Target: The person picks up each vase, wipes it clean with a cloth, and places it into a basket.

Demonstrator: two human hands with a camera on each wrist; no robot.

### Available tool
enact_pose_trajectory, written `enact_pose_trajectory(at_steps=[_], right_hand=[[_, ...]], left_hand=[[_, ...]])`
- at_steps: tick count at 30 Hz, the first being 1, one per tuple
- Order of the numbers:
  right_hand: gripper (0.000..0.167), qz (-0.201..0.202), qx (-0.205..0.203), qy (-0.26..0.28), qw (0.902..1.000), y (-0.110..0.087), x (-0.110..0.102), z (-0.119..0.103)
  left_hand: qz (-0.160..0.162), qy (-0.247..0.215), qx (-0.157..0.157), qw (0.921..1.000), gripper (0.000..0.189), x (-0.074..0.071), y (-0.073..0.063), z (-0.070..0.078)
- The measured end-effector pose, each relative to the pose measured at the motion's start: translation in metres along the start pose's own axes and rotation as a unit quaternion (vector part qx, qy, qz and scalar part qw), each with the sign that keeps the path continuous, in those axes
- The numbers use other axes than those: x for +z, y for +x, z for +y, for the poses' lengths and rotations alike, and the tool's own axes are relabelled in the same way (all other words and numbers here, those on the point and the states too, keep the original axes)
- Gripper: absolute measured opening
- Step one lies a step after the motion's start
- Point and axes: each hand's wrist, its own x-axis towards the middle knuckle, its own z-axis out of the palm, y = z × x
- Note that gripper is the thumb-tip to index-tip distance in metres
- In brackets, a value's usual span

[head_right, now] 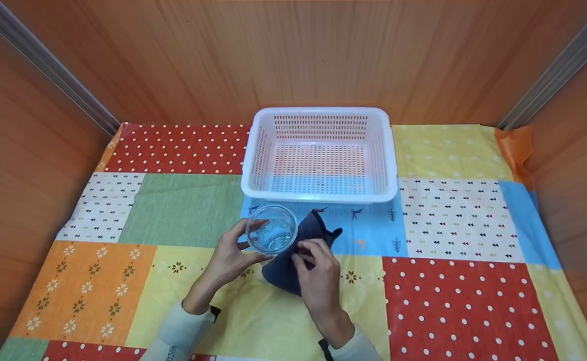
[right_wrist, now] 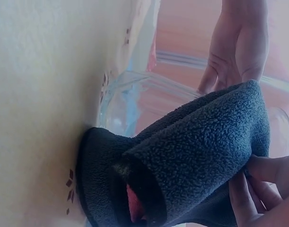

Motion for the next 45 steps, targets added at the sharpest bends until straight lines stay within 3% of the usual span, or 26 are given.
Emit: enact_pose_trajectory(at_steps=[8,17,27,45], right_hand=[[0.027,-0.019,0.019,-0.011,0.9996,0.005,-0.002,-0.001],[0.027,-0.032,0.016,-0.018,0.9992,0.012,-0.004,0.002],[0.026,-0.017,0.002,-0.003,0.9999,0.010,-0.005,-0.003],[0.023,-0.064,0.037,-0.071,0.9948,0.013,-0.008,0.001]], left_hand=[[-0.018,-0.053,-0.013,0.9983,0.054,-0.006,0.003,-0.001],[0.021,-0.036,-0.037,0.9985,0.056,0.001,0.001,0.003],[0.022,-0.030,-0.040,0.9985,0.054,0.003,0.001,0.003],[0.037,-0.025,-0.031,0.9985,0.050,0.007,-0.001,0.004]])
